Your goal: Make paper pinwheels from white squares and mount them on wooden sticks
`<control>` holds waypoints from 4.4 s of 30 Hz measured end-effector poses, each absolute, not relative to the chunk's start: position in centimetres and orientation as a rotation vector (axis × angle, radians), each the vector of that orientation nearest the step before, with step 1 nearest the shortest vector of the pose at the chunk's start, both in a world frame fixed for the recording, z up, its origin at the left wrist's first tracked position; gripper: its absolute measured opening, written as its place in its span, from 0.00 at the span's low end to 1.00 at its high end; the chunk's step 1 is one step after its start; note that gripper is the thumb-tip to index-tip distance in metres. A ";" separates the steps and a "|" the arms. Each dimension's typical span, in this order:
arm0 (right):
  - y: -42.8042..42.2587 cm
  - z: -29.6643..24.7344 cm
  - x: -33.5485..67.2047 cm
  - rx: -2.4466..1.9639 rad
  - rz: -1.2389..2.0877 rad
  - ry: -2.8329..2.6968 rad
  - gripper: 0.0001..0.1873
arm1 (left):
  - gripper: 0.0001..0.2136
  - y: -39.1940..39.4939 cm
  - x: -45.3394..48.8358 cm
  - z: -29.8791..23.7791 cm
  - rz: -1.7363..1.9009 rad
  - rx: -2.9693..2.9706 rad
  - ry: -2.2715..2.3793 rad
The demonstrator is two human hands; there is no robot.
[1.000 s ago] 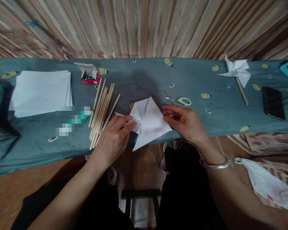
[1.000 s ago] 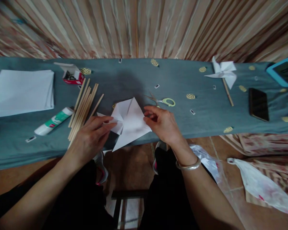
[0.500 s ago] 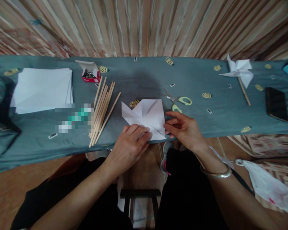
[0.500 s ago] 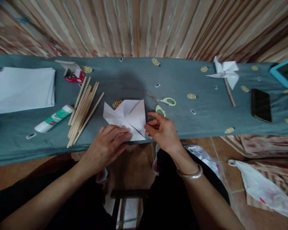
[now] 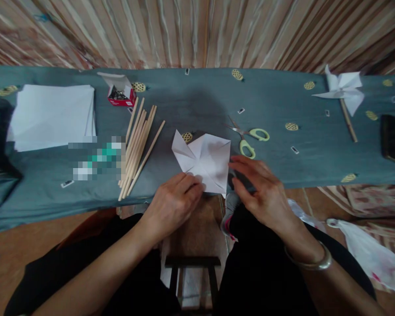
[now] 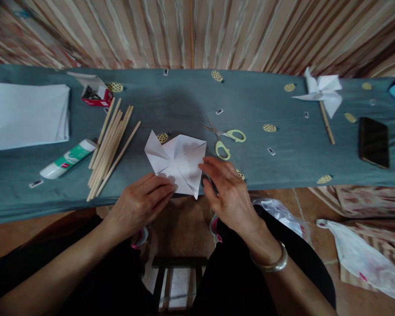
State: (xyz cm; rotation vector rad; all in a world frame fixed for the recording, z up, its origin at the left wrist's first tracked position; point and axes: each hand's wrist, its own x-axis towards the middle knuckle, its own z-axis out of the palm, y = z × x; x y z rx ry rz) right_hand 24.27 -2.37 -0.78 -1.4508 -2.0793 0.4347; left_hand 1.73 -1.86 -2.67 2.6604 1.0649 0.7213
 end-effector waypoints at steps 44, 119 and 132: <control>0.4 -2.4 19.6 -1.423 0.591 -1.924 0.02 | 0.12 -2.1 0.9 -2.8 0.751 2.524 1.085; -0.3 -3.1 18.9 -1.266 -0.016 -2.375 0.11 | 0.10 -1.5 1.2 -2.1 0.693 2.462 1.114; -0.6 -4.2 18.5 -1.372 0.087 -2.203 0.12 | 0.09 -1.3 1.3 -1.9 0.668 2.434 1.121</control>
